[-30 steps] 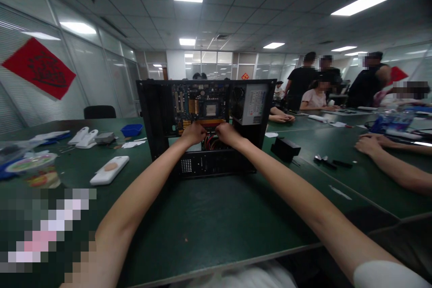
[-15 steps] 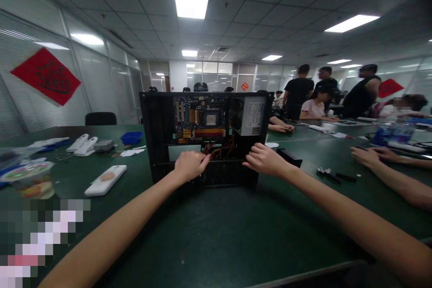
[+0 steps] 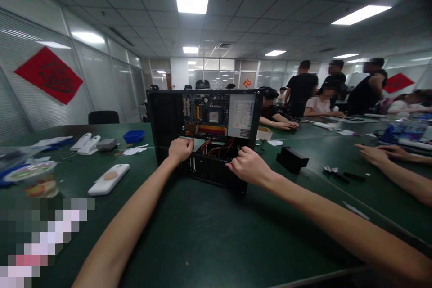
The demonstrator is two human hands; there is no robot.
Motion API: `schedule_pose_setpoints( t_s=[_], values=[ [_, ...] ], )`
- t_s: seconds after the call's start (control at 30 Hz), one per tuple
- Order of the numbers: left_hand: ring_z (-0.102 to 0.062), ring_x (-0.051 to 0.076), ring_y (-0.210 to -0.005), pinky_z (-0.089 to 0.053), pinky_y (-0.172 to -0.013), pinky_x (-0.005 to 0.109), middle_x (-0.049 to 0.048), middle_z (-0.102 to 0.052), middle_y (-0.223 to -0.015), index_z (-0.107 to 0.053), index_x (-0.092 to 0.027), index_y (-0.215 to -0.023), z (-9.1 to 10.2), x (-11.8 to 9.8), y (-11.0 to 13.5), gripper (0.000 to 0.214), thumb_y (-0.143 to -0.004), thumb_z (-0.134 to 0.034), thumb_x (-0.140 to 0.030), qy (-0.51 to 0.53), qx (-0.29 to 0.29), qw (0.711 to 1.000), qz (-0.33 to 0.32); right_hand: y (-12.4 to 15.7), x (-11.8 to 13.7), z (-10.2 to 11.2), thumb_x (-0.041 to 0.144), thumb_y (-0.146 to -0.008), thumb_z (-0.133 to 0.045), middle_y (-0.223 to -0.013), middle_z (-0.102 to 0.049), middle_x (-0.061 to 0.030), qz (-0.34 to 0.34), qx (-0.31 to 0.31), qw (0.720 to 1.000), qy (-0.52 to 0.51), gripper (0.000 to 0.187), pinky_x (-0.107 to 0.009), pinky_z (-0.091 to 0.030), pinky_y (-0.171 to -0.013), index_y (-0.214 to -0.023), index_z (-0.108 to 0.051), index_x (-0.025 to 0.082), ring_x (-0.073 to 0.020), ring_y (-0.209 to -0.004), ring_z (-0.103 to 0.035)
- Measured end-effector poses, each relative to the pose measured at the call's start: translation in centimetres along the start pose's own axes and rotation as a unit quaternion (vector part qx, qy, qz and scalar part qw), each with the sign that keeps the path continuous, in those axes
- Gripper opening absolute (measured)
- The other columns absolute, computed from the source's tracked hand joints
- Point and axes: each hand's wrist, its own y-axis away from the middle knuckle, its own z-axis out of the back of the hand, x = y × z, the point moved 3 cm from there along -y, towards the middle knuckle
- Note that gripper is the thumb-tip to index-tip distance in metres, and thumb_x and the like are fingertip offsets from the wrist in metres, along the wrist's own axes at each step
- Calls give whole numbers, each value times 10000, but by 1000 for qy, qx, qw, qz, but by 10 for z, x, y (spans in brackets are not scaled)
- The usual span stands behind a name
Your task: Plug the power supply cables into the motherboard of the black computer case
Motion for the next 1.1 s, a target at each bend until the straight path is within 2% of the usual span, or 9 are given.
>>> schedule_pose_setpoints(
  t_s=[0.23, 0.37, 0.43, 0.5, 0.6, 0.67, 0.77, 0.9, 1.1],
  values=[
    [-666, 208, -689, -394, -664, 299, 78, -719, -678, -786, -171, -725, -2, 39, -6, 604, -987, -337, -478, 118, -39, 992, 11, -44, 66, 44, 411, -973, -613, -625, -689, -118, -32, 96, 995, -17, 435, -375, -360, -697, -675, -729, 116, -218, -602, -603],
    [-662, 214, -704, -386, -653, 300, 80, -728, -719, -787, -171, -773, 6, 45, -3, 613, -991, -336, -526, 100, -6, 995, 2, -51, 74, 58, 461, -957, -620, -682, -708, -131, 16, 122, 992, -12, 433, -394, -410, -722, -726, -745, 116, -245, -659, -632],
    [-677, 228, -755, -401, -671, 301, 86, -746, -776, -788, -176, -803, 9, 41, -3, 600, -990, -350, -540, 96, 18, 995, 21, -46, 61, 63, 487, -961, -606, -706, -711, -116, 81, 81, 993, -20, 440, -403, -436, -780, -775, -744, 113, -242, -698, -640],
    [-695, 234, -808, -428, -712, 296, 86, -761, -826, -789, -179, -827, 9, 32, -2, 594, -998, -340, -529, 127, 42, 989, 67, -36, 41, 66, 464, -992, -560, -747, -716, -85, 166, -4, 985, -36, 415, -410, -434, -901, -829, -729, 121, -219, -736, -641],
    [-708, 246, -894, -450, -763, 302, 65, -776, -904, -796, -217, -865, 7, 8, -2, 619, -1013, -287, -536, 162, 69, 975, 138, -22, 14, 64, 385, -1015, -531, -830, -723, -45, 276, -139, 950, -46, 317, -391, -385, -1011, -874, -698, 154, -189, -812, -637],
    [-703, 280, -938, -450, -762, 324, 57, -778, -951, -803, -261, -896, 6, -9, -1, 598, -990, -318, -598, 125, 72, 978, 151, -19, 6, 55, 399, -1009, -533, -808, -699, -24, 302, -198, 931, -44, 316, -374, -391, -963, -842, -679, 173, -185, -829, -618],
    [-699, 301, -936, -431, -723, 329, 48, -777, -939, -799, -298, -909, 9, -24, 2, 524, -948, -401, -636, 93, 39, 983, 155, -24, 11, 42, 446, -1006, -492, -700, -614, 5, 291, -276, 914, -69, 402, -363, -385, -855, -714, -614, 199, -168, -742, -546],
    [-698, 276, -883, -392, -677, 311, 34, -770, -877, -792, -287, -855, 14, -16, 5, 491, -937, -438, -617, 117, 3, 978, 175, -41, 30, 36, 459, -1002, -469, -648, -548, 12, 271, -302, 908, -106, 449, -365, -369, -792, -646, -577, 207, -156, -661, -461],
    [-684, 235, -818, -392, -653, 278, 16, -735, -775, -783, -204, -847, 21, 10, 3, 500, -923, -481, -596, 181, 2, 972, 149, -75, 64, 49, 480, -1018, -475, -627, -573, -4, 272, -282, 913, -116, 494, -364, -386, -766, -649, -625, 188, -164, -665, -495]
  ],
)
